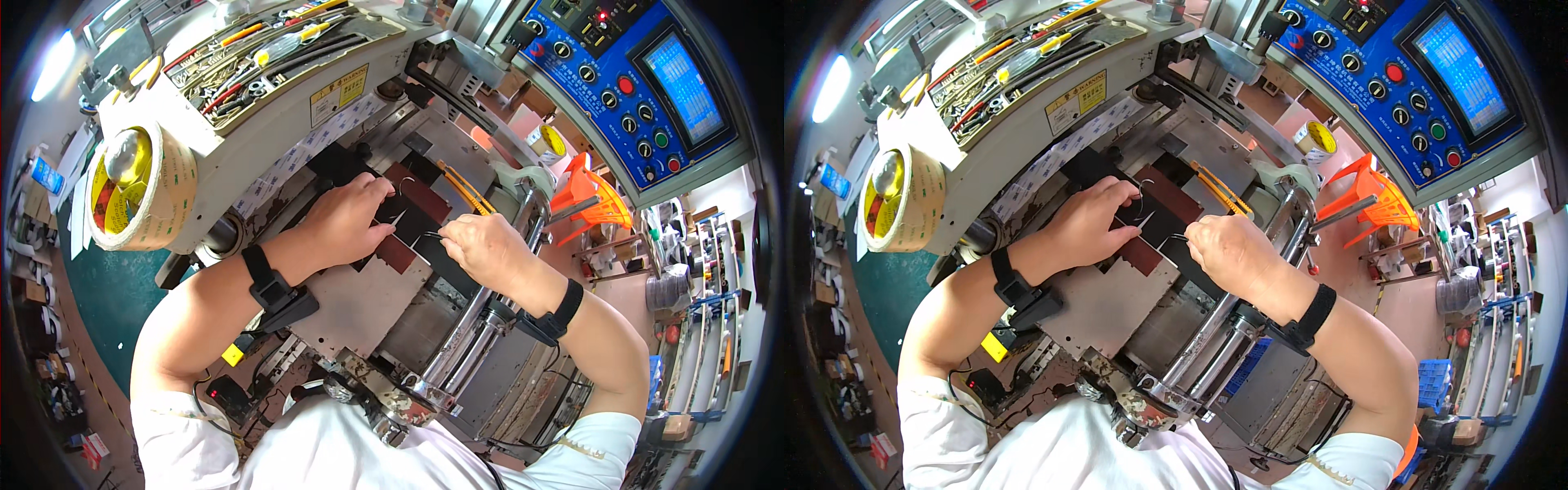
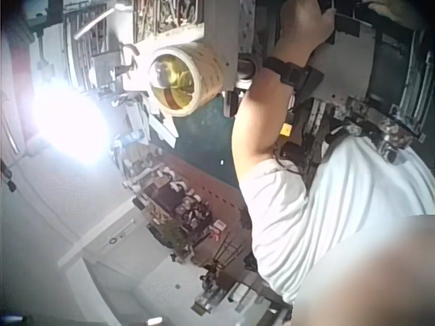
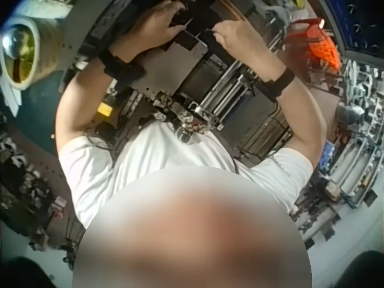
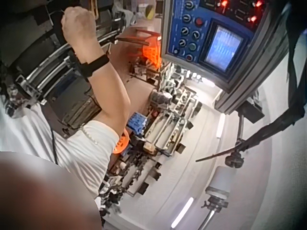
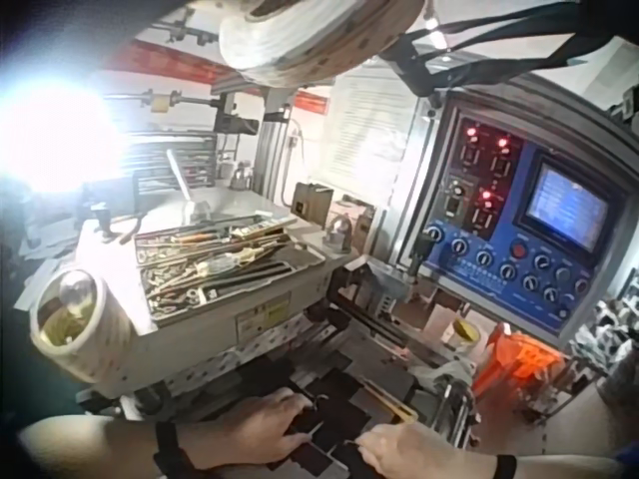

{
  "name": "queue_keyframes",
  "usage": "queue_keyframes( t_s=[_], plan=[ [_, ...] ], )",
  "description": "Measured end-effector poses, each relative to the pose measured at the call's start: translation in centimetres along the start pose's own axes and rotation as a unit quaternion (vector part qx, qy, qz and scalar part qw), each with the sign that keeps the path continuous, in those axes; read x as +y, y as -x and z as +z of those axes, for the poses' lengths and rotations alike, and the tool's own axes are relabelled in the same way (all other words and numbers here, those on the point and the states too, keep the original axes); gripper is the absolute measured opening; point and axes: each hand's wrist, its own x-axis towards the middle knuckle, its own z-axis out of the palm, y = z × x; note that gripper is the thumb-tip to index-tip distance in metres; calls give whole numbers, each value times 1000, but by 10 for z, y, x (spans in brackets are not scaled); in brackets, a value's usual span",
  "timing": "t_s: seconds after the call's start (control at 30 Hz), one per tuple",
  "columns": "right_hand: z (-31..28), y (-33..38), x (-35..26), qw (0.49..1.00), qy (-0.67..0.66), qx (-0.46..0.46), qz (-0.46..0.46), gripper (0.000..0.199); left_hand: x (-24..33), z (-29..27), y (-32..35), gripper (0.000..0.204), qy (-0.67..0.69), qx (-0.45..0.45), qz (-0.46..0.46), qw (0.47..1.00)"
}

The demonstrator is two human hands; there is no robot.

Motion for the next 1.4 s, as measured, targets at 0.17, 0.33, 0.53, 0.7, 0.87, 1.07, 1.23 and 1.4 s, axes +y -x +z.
queue_keyframes(
  t_s=[0.17, 0.33, 0.53, 0.7, 0.87, 1.07, 1.23, 1.4],
  plan=[
    [-3, 1, 0, 1000, -7, 28, 11, 12, 0, 0, -1, 44, 8, -2, -7, 1000],
    [-3, 3, 1, 998, -29, 61, 14, 11, 0, 1, -2, 44, 7, -5, -13, 1000],
    [-2, 0, -4, 999, -29, 35, -5, 10, 1, 0, -2, 44, 5, -6, -13, 1000],
    [3, 1, -2, 999, -11, 27, -14, 10, 3, -2, -2, 44, 2, -11, -16, 1000],
    [1, 0, 0, 1000, -10, 26, -13, 9, 3, -4, -2, 43, 6, -20, -23, 1000],
    [-1, -1, 0, 999, -19, 45, 6, 7, 4, -5, -2, 48, -3, -31, -31, 999],
    [-5, 3, 7, 997, -25, 59, 53, 9, 4, -4, -2, 48, -2, -23, -23, 999],
    [-3, 13, 12, 996, -10, 12, 88, 11, 19, -8, 5, 45, -9, -10, -20, 1000]
  ],
)
